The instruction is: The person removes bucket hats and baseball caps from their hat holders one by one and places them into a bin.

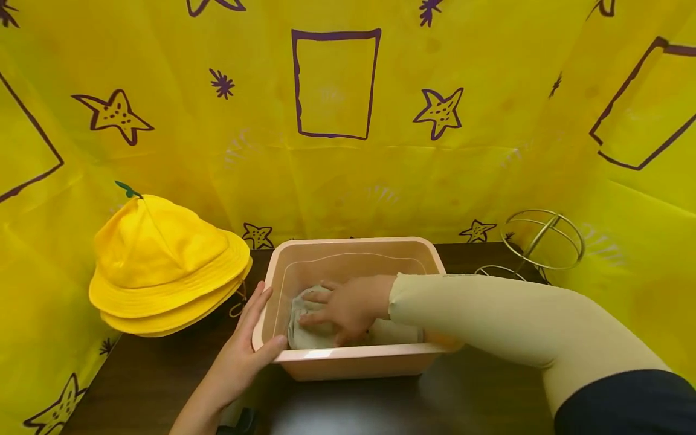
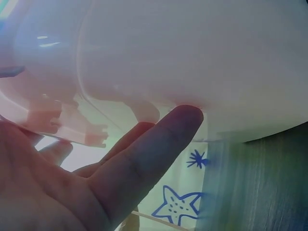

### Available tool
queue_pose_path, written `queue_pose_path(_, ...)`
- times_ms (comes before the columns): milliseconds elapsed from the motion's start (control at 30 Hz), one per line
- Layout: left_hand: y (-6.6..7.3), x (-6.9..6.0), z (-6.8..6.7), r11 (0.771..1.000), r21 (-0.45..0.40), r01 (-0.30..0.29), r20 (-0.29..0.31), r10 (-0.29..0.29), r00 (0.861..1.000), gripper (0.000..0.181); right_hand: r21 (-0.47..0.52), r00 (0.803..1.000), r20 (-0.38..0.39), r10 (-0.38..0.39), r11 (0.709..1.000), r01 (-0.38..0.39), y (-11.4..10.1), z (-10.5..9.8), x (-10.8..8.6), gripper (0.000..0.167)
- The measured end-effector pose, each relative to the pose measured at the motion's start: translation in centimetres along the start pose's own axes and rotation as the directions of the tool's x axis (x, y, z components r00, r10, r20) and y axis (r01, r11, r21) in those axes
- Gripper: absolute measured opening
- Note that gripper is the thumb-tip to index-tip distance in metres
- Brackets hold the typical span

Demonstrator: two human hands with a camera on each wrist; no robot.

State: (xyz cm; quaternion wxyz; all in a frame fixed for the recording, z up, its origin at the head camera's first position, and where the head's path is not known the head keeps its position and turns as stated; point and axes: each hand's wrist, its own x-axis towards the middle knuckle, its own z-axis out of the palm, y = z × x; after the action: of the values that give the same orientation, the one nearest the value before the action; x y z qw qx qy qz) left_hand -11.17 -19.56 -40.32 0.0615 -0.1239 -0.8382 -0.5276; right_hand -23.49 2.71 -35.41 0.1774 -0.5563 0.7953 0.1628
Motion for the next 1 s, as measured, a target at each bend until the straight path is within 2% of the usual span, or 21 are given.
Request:
queue_pose_path(100, -0.1, -0.1, 0.1, 1.0, 0.005, -0.004, -0.007, 0.004, 1.0, 0.079, 0.095, 0.997, -0.072, 0.037, 0.995, -0.03, 0.7, -1.1, -2.7, 0.079)
queue_pose_path(233, -0.2, 0.0, 0.1, 1.0, 0.004, -0.028, -0.015, 0.028, 0.999, 0.079, 0.165, 0.977, -0.207, 0.055, 0.986, -0.02, 1.6, -2.0, -6.8, 0.08)
queue_pose_path(367, -0.2, 0.1, 0.1, 0.999, -0.008, -0.044, -0.015, 0.044, 0.999, 0.079, 0.203, 0.939, -0.331, 0.09, 0.979, -0.023, 2.1, -1.9, -10.4, 0.081)
queue_pose_path(500, -0.1, 0.1, 0.2, 0.999, -0.011, -0.033, -0.012, 0.033, 0.999, 0.077, 0.242, 0.89, -0.427, 0.157, 0.969, -0.054, 2.2, -1.0, -13.3, 0.081)
queue_pose_path(600, -0.1, 0.0, 0.2, 1.0, -0.007, -0.022, -0.013, 0.022, 1.0, 0.076, 0.345, 0.854, -0.46, 0.243, 0.935, -0.081, 2.2, 0.1, -15.1, 0.082)
queue_pose_path(700, -0.2, -0.1, 0.3, 1.0, -0.007, -0.017, -0.014, 0.017, 1.0, 0.076, 0.457, 0.806, -0.49, 0.332, 0.885, -0.087, 2.3, 1.5, -16.6, 0.085)
queue_pose_path(933, -0.1, 0.0, 0.3, 1.0, -0.009, -0.02, -0.015, 0.019, 1.0, 0.075, 0.61, 0.645, -0.583, 0.494, 0.791, -0.054, 2.5, 5.8, -19.0, 0.093)
queue_pose_path(1000, 0.0, -0.1, 0.2, 1.0, -0.01, -0.018, -0.015, 0.018, 1.0, 0.075, 0.65, 0.616, -0.588, 0.525, 0.759, -0.026, 2.3, 6.9, -19.4, 0.094)
